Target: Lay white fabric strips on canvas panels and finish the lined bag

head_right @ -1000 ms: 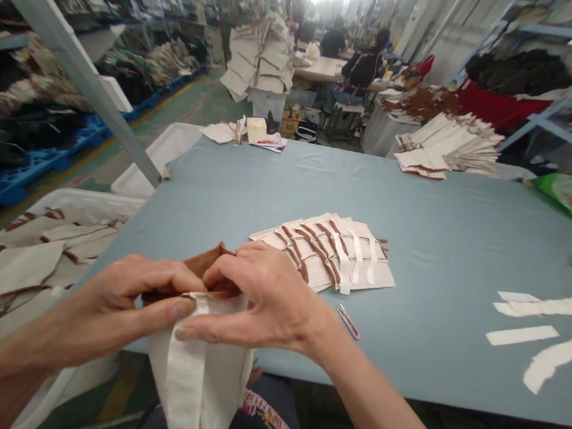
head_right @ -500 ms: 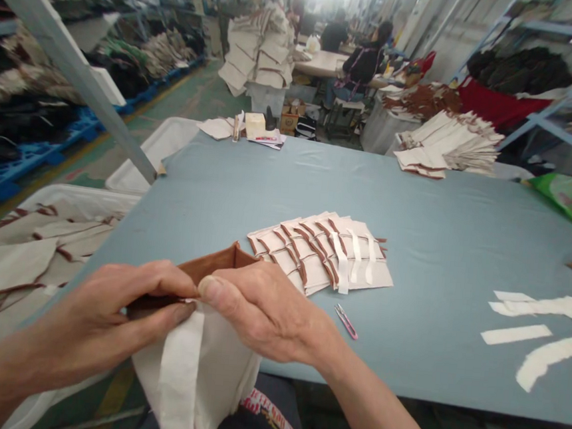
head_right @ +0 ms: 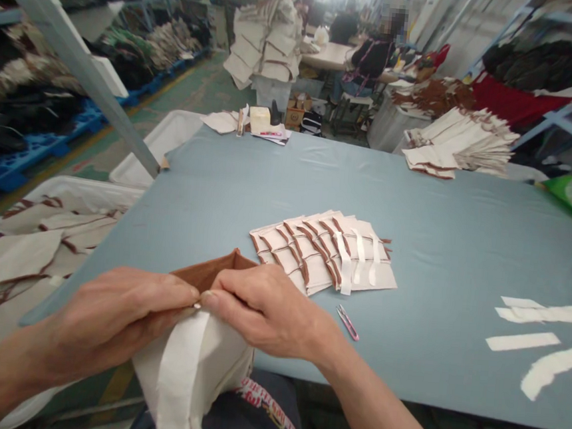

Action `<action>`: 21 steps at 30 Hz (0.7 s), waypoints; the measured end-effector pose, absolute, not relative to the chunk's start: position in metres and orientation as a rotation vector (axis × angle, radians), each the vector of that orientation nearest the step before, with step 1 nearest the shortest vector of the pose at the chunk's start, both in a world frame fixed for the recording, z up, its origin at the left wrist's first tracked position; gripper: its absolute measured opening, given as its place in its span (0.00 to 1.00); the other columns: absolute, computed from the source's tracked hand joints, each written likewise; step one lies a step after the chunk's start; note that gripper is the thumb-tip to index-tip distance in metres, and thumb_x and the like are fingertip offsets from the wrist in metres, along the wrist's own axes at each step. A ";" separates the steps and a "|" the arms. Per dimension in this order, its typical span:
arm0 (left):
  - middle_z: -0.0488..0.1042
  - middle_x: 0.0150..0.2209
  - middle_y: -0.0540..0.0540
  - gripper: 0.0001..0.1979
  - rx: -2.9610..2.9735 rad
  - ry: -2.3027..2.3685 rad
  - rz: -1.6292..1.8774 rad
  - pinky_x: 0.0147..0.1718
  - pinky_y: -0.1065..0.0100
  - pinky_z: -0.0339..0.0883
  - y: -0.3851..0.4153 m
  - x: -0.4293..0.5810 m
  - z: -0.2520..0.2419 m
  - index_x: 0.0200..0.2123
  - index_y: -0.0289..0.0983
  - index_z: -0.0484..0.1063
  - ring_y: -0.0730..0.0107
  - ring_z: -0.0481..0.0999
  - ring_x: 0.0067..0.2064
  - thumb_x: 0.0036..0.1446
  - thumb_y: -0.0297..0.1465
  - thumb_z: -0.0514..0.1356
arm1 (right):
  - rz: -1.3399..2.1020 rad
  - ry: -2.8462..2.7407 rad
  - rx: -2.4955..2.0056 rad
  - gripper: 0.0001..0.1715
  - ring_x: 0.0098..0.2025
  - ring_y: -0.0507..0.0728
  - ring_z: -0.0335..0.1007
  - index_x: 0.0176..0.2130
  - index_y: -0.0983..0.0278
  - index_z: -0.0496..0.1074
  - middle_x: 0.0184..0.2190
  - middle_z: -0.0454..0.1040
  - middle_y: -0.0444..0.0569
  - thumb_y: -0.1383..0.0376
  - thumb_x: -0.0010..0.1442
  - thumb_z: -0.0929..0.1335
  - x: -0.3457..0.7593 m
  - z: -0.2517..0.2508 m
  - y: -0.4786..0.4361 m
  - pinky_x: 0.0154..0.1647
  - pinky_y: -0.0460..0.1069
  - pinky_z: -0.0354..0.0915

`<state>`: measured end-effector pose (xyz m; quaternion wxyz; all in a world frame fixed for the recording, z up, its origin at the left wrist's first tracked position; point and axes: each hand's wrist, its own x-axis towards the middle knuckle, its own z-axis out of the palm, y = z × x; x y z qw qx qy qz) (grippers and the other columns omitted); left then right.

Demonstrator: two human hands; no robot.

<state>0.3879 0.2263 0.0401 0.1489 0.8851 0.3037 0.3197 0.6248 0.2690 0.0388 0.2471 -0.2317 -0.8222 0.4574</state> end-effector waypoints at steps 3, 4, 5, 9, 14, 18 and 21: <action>0.80 0.29 0.52 0.09 2.612 0.892 0.927 0.30 0.73 0.68 0.228 0.388 0.043 0.41 0.40 0.69 0.73 0.79 0.27 0.77 0.28 0.52 | 0.883 -2.430 -0.680 0.19 0.27 0.51 0.58 0.32 0.64 0.69 0.25 0.66 0.42 0.64 0.76 0.61 0.625 0.046 0.268 0.30 0.49 0.48; 0.79 0.29 0.52 0.09 2.613 0.920 0.907 0.30 0.73 0.68 0.229 0.387 0.044 0.41 0.39 0.69 0.73 0.78 0.27 0.77 0.28 0.52 | 0.828 -2.450 -0.680 0.19 0.28 0.51 0.59 0.33 0.64 0.70 0.26 0.68 0.43 0.65 0.76 0.60 0.624 0.047 0.267 0.30 0.49 0.49; 0.79 0.29 0.51 0.10 2.607 0.933 0.884 0.30 0.73 0.68 0.229 0.386 0.043 0.41 0.39 0.70 0.73 0.79 0.28 0.77 0.28 0.52 | 0.812 -2.447 -0.675 0.18 0.28 0.51 0.60 0.34 0.64 0.71 0.26 0.69 0.43 0.65 0.76 0.60 0.623 0.047 0.267 0.31 0.49 0.50; 0.81 0.33 0.47 0.08 2.567 0.790 0.828 0.33 0.73 0.71 0.232 0.380 0.039 0.45 0.36 0.72 0.71 0.81 0.32 0.76 0.26 0.52 | 0.972 -2.301 -0.663 0.18 0.28 0.51 0.61 0.34 0.64 0.70 0.26 0.67 0.41 0.65 0.75 0.61 0.617 0.042 0.264 0.32 0.47 0.53; 0.82 0.36 0.43 0.09 2.694 0.620 0.940 0.34 0.71 0.74 0.239 0.377 0.040 0.52 0.35 0.69 0.67 0.83 0.34 0.74 0.23 0.52 | 1.329 -2.128 -0.760 0.18 0.28 0.49 0.60 0.32 0.63 0.67 0.26 0.64 0.40 0.63 0.75 0.61 0.614 0.042 0.259 0.31 0.46 0.54; 0.82 0.33 0.44 0.09 2.794 0.651 0.930 0.32 0.73 0.74 0.243 0.379 0.042 0.49 0.37 0.70 0.68 0.82 0.31 0.75 0.24 0.50 | 1.715 -1.824 -0.769 0.26 0.26 0.49 0.52 0.29 0.62 0.63 0.24 0.58 0.38 0.49 0.74 0.64 0.608 0.039 0.258 0.25 0.45 0.50; 0.82 0.34 0.45 0.10 2.671 0.670 0.938 0.32 0.73 0.73 0.241 0.382 0.039 0.50 0.37 0.70 0.69 0.81 0.32 0.76 0.26 0.50 | 1.925 -1.620 -0.720 0.32 0.25 0.48 0.47 0.28 0.62 0.62 0.23 0.55 0.36 0.40 0.66 0.70 0.603 0.031 0.261 0.23 0.45 0.46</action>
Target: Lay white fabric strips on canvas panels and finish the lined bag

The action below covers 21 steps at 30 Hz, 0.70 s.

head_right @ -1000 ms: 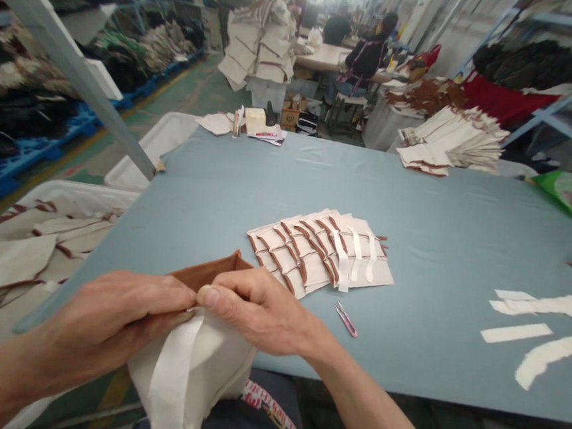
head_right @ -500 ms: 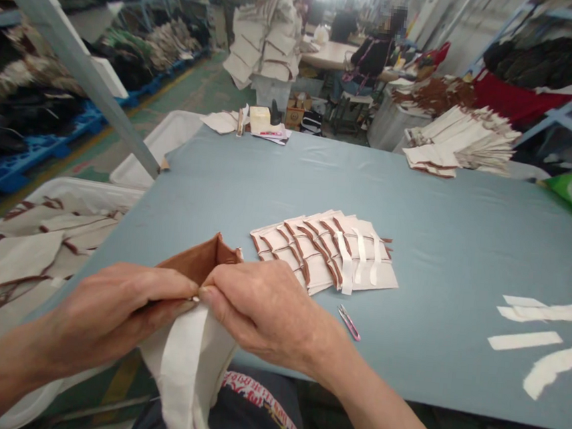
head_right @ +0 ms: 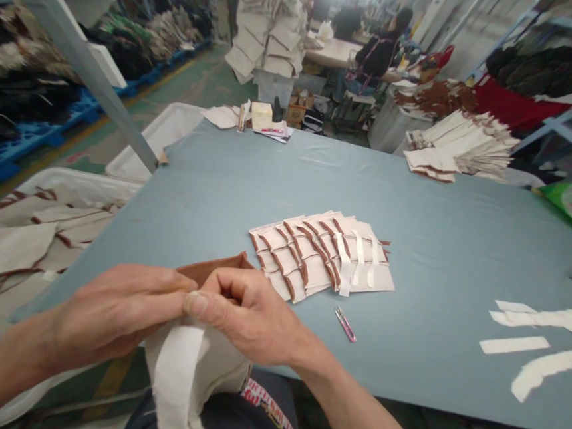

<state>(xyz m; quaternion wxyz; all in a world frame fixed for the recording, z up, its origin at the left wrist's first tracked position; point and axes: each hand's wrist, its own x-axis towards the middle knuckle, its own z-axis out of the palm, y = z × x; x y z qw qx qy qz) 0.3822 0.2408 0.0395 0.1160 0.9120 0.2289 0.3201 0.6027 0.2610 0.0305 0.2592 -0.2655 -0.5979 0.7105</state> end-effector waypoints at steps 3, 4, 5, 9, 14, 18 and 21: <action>0.81 0.31 0.50 0.07 2.506 0.814 0.948 0.30 0.74 0.71 0.236 0.385 0.042 0.48 0.39 0.70 0.71 0.80 0.30 0.75 0.27 0.52 | 1.990 -1.566 -0.632 0.33 0.25 0.47 0.46 0.26 0.62 0.62 0.22 0.55 0.36 0.41 0.64 0.72 0.604 0.025 0.266 0.24 0.45 0.46; 0.80 0.31 0.51 0.05 2.462 0.893 0.951 0.29 0.75 0.70 0.234 0.386 0.045 0.46 0.40 0.71 0.73 0.79 0.29 0.74 0.27 0.55 | 1.994 -1.569 -0.611 0.32 0.25 0.47 0.46 0.26 0.62 0.62 0.22 0.55 0.36 0.42 0.64 0.73 0.606 0.025 0.267 0.24 0.45 0.47; 0.80 0.31 0.53 0.04 2.426 0.966 0.941 0.29 0.75 0.70 0.232 0.386 0.048 0.45 0.40 0.71 0.74 0.79 0.28 0.73 0.27 0.57 | 1.993 -1.580 -0.599 0.32 0.24 0.47 0.47 0.27 0.63 0.63 0.22 0.55 0.36 0.43 0.64 0.73 0.609 0.025 0.268 0.24 0.45 0.47; 0.80 0.32 0.57 0.04 2.334 1.014 0.817 0.29 0.78 0.67 0.231 0.384 0.061 0.45 0.41 0.73 0.78 0.77 0.27 0.69 0.27 0.60 | 1.948 -1.679 -0.620 0.29 0.25 0.47 0.49 0.29 0.64 0.67 0.23 0.59 0.38 0.44 0.67 0.71 0.620 0.031 0.272 0.24 0.44 0.48; 0.74 0.28 0.57 0.11 2.272 0.946 0.755 0.27 0.77 0.61 0.239 0.385 0.059 0.36 0.39 0.72 0.79 0.71 0.26 0.73 0.26 0.53 | 1.830 -1.825 -0.661 0.28 0.25 0.48 0.51 0.29 0.64 0.67 0.24 0.59 0.38 0.46 0.69 0.70 0.622 0.038 0.274 0.25 0.45 0.50; 0.60 0.24 0.58 0.17 2.219 0.898 0.745 0.24 0.74 0.54 0.247 0.389 0.052 0.27 0.38 0.61 0.78 0.60 0.24 0.73 0.26 0.51 | 1.716 -1.879 -0.631 0.22 0.25 0.47 0.52 0.28 0.63 0.66 0.24 0.61 0.38 0.55 0.69 0.70 0.618 0.040 0.272 0.25 0.44 0.51; 0.56 0.24 0.57 0.18 2.104 0.815 0.714 0.23 0.74 0.53 0.250 0.390 0.048 0.27 0.39 0.57 0.77 0.58 0.24 0.73 0.28 0.50 | 1.691 -1.879 -0.640 0.16 0.25 0.48 0.53 0.29 0.63 0.67 0.23 0.62 0.38 0.60 0.67 0.69 0.616 0.041 0.269 0.25 0.44 0.52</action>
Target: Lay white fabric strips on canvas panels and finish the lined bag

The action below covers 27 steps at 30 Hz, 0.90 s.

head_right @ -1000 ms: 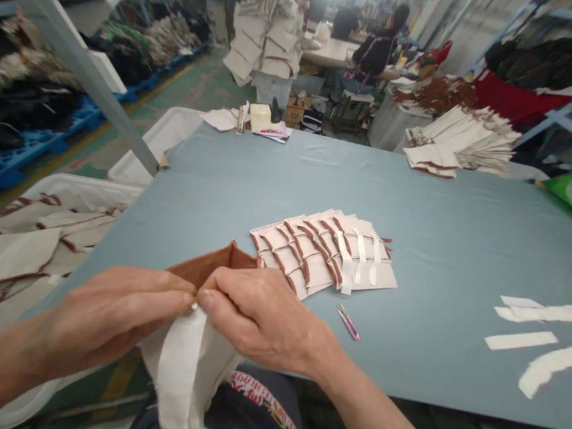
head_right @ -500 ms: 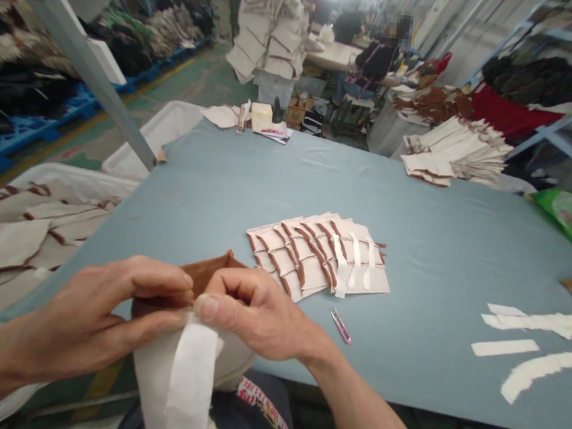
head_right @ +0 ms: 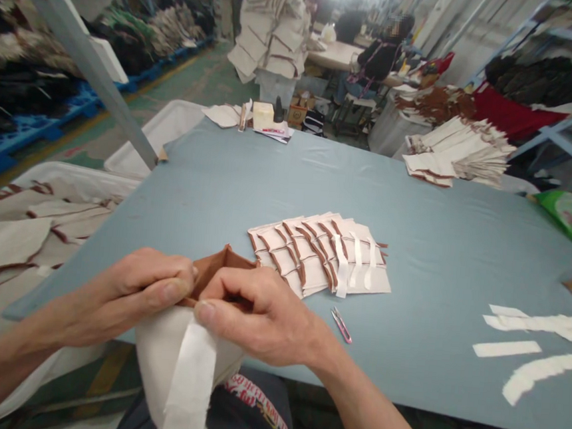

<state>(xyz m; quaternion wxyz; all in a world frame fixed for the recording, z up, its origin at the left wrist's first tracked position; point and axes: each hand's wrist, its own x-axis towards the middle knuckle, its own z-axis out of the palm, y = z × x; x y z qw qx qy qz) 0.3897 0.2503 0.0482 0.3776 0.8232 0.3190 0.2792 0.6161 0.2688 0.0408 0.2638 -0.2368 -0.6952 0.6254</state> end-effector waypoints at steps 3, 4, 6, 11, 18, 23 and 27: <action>0.57 0.25 0.56 0.18 2.119 0.779 0.708 0.27 0.72 0.55 0.251 0.390 0.047 0.27 0.40 0.57 0.75 0.59 0.26 0.74 0.29 0.49 | 1.611 -1.920 -0.664 0.12 0.23 0.47 0.52 0.28 0.62 0.65 0.22 0.60 0.37 0.65 0.63 0.68 0.615 0.043 0.265 0.23 0.44 0.50; 0.59 0.25 0.56 0.18 2.158 0.773 0.714 0.28 0.71 0.55 0.251 0.391 0.048 0.28 0.39 0.57 0.75 0.59 0.26 0.75 0.29 0.49 | 1.559 -1.943 -0.668 0.11 0.23 0.47 0.52 0.27 0.62 0.65 0.21 0.59 0.36 0.67 0.62 0.68 0.615 0.044 0.264 0.23 0.44 0.50; 0.61 0.25 0.56 0.19 2.240 0.767 0.715 0.29 0.71 0.56 0.250 0.392 0.052 0.28 0.39 0.59 0.74 0.61 0.27 0.75 0.28 0.49 | 1.427 -2.000 -0.676 0.11 0.22 0.47 0.51 0.26 0.61 0.63 0.21 0.57 0.36 0.69 0.59 0.66 0.615 0.045 0.263 0.22 0.44 0.49; 0.64 0.24 0.55 0.20 2.298 0.799 0.664 0.28 0.71 0.56 0.247 0.395 0.061 0.27 0.39 0.62 0.74 0.63 0.26 0.76 0.30 0.50 | 0.999 -2.218 -0.700 0.09 0.24 0.48 0.56 0.26 0.61 0.63 0.21 0.62 0.38 0.70 0.57 0.65 0.616 0.047 0.262 0.27 0.46 0.51; 0.61 0.24 0.56 0.20 2.154 0.803 0.611 0.25 0.72 0.53 0.249 0.399 0.061 0.26 0.38 0.62 0.77 0.60 0.24 0.75 0.30 0.51 | 0.904 -2.286 -0.655 0.12 0.27 0.50 0.60 0.30 0.63 0.69 0.24 0.68 0.41 0.67 0.67 0.68 0.622 0.041 0.264 0.30 0.46 0.53; 0.59 0.24 0.55 0.22 2.035 0.786 0.601 0.24 0.73 0.53 0.247 0.393 0.054 0.26 0.38 0.60 0.76 0.59 0.24 0.77 0.36 0.50 | 1.455 -2.054 -0.590 0.17 0.27 0.49 0.59 0.33 0.63 0.71 0.26 0.68 0.40 0.57 0.72 0.69 0.626 0.036 0.268 0.30 0.45 0.57; 0.63 0.24 0.55 0.21 2.065 0.806 0.605 0.24 0.74 0.55 0.242 0.389 0.052 0.27 0.37 0.66 0.76 0.63 0.25 0.76 0.35 0.51 | 1.518 -2.093 -0.601 0.11 0.30 0.50 0.63 0.36 0.65 0.74 0.29 0.71 0.42 0.63 0.71 0.67 0.628 0.040 0.267 0.32 0.45 0.59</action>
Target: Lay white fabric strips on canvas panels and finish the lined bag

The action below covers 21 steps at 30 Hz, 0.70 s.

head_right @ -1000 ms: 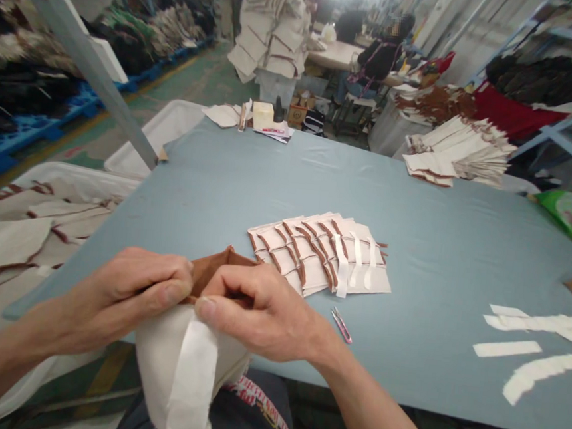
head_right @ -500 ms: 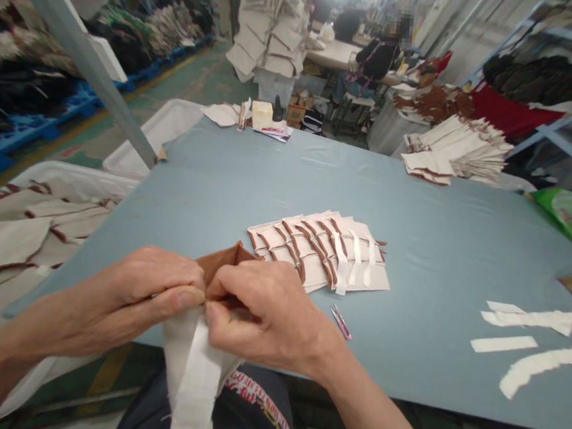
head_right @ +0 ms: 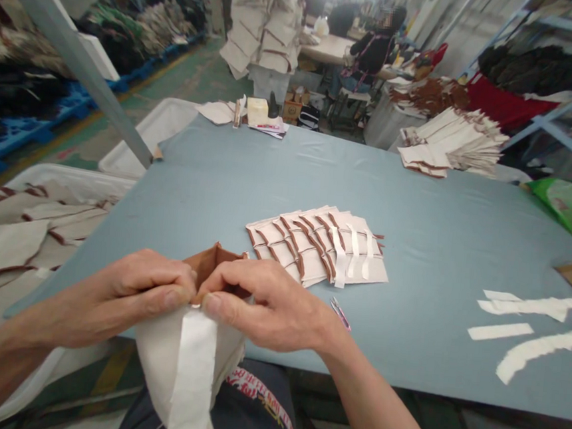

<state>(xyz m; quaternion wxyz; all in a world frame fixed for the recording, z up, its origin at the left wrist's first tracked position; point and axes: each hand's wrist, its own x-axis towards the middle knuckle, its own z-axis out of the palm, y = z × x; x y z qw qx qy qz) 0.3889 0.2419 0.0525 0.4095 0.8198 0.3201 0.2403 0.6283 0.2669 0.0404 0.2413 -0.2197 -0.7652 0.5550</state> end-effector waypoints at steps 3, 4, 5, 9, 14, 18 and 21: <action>0.67 0.24 0.55 0.18 2.207 0.826 0.613 0.25 0.73 0.56 0.234 0.388 0.053 0.29 0.38 0.67 0.76 0.64 0.25 0.74 0.30 0.52 | 1.433 -2.171 -0.596 0.10 0.32 0.51 0.66 0.37 0.65 0.75 0.31 0.74 0.44 0.64 0.71 0.67 0.629 0.045 0.264 0.34 0.46 0.60; 0.67 0.24 0.55 0.17 2.291 0.837 0.621 0.26 0.72 0.56 0.231 0.387 0.053 0.29 0.38 0.67 0.76 0.64 0.25 0.74 0.28 0.53 | 1.390 -2.202 -0.589 0.10 0.32 0.51 0.67 0.37 0.65 0.75 0.31 0.75 0.44 0.65 0.72 0.67 0.628 0.045 0.263 0.35 0.46 0.60; 0.67 0.24 0.55 0.17 2.385 0.849 0.631 0.26 0.71 0.55 0.227 0.387 0.051 0.28 0.38 0.66 0.75 0.64 0.25 0.73 0.27 0.53 | 1.338 -2.234 -0.582 0.11 0.33 0.51 0.67 0.38 0.65 0.75 0.31 0.75 0.44 0.65 0.72 0.66 0.628 0.045 0.262 0.35 0.46 0.60; 0.64 0.23 0.55 0.18 2.627 0.871 0.720 0.24 0.66 0.49 0.220 0.383 0.044 0.27 0.40 0.61 0.73 0.60 0.23 0.73 0.26 0.53 | 1.112 -2.302 -0.546 0.11 0.32 0.51 0.66 0.37 0.65 0.75 0.30 0.74 0.43 0.66 0.73 0.67 0.622 0.040 0.259 0.36 0.47 0.58; 0.67 0.24 0.56 0.16 2.424 0.914 0.686 0.26 0.72 0.56 0.223 0.372 0.043 0.30 0.38 0.68 0.76 0.66 0.25 0.74 0.28 0.55 | 1.046 -2.309 -0.610 0.09 0.33 0.52 0.67 0.37 0.65 0.75 0.31 0.75 0.44 0.66 0.72 0.70 0.618 0.038 0.259 0.36 0.47 0.58; 0.70 0.27 0.55 0.14 2.247 0.855 0.673 0.30 0.74 0.59 0.227 0.369 0.047 0.35 0.38 0.71 0.76 0.68 0.27 0.75 0.29 0.52 | 1.075 -2.286 -0.611 0.09 0.33 0.51 0.67 0.36 0.65 0.74 0.32 0.76 0.44 0.66 0.71 0.71 0.619 0.042 0.260 0.37 0.46 0.59; 0.66 0.27 0.54 0.19 2.196 0.835 0.642 0.31 0.72 0.58 0.229 0.374 0.052 0.31 0.38 0.67 0.74 0.65 0.28 0.76 0.30 0.47 | 1.111 -2.256 -0.601 0.10 0.33 0.51 0.68 0.36 0.64 0.73 0.32 0.75 0.43 0.64 0.72 0.70 0.619 0.044 0.259 0.37 0.46 0.59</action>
